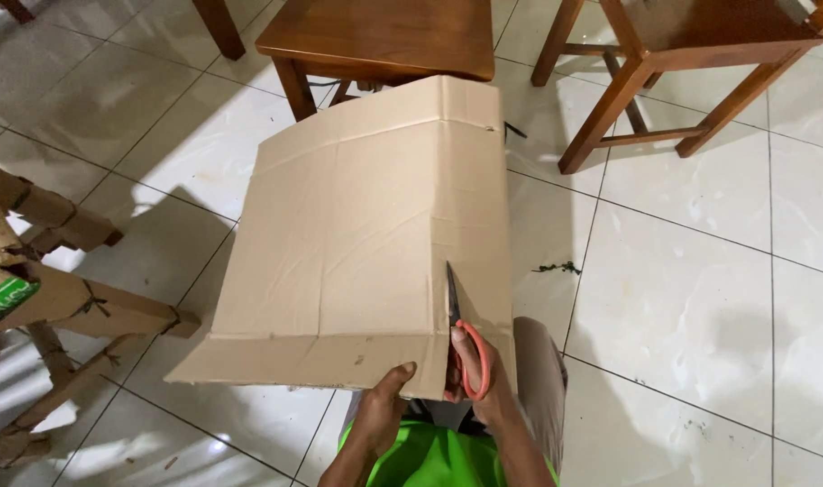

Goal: Cutting a cardboard box into smaller pieces using scissors

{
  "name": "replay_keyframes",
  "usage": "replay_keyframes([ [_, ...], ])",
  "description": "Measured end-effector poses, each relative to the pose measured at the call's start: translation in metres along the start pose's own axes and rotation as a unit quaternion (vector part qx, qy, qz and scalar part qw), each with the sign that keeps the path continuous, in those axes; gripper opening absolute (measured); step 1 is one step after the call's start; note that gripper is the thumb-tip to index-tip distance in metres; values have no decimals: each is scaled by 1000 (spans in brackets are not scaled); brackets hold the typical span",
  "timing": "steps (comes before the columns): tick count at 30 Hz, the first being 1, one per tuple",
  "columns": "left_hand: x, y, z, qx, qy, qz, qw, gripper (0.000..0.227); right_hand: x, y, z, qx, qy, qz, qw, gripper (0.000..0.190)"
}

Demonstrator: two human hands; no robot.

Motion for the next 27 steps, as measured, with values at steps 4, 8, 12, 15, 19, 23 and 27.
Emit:
replay_keyframes([
  [4,1,12,26,47,-1,-149,988,39,6,-5,8,27,25,58,998,48],
  [8,4,7,29,80,-6,-191,978,43,0,-18,25,12,48,68,996,43],
  [12,-11,17,39,83,-113,-100,985,28,2,-7,23,-29,67,15,997,49],
  [15,18,-6,30,111,-23,-203,973,61,-10,-9,25,29,24,36,999,49],
  [19,30,4,50,129,37,-191,972,43,-1,3,25,18,72,102,992,47],
  [23,24,11,76,194,45,-354,914,26,-15,-25,36,85,23,99,991,42],
  [27,33,-4,83,367,253,-341,828,38,-41,-75,52,-303,282,-230,881,75],
])
Point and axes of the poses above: each hand's wrist, its own z-axis towards the middle knuckle, its own x-axis out of the palm, y = z × x, the point moved 10 cm from there along z, towards the middle knuckle, and after that the axes turned 15 degrees about z, right-handed, at the moved point
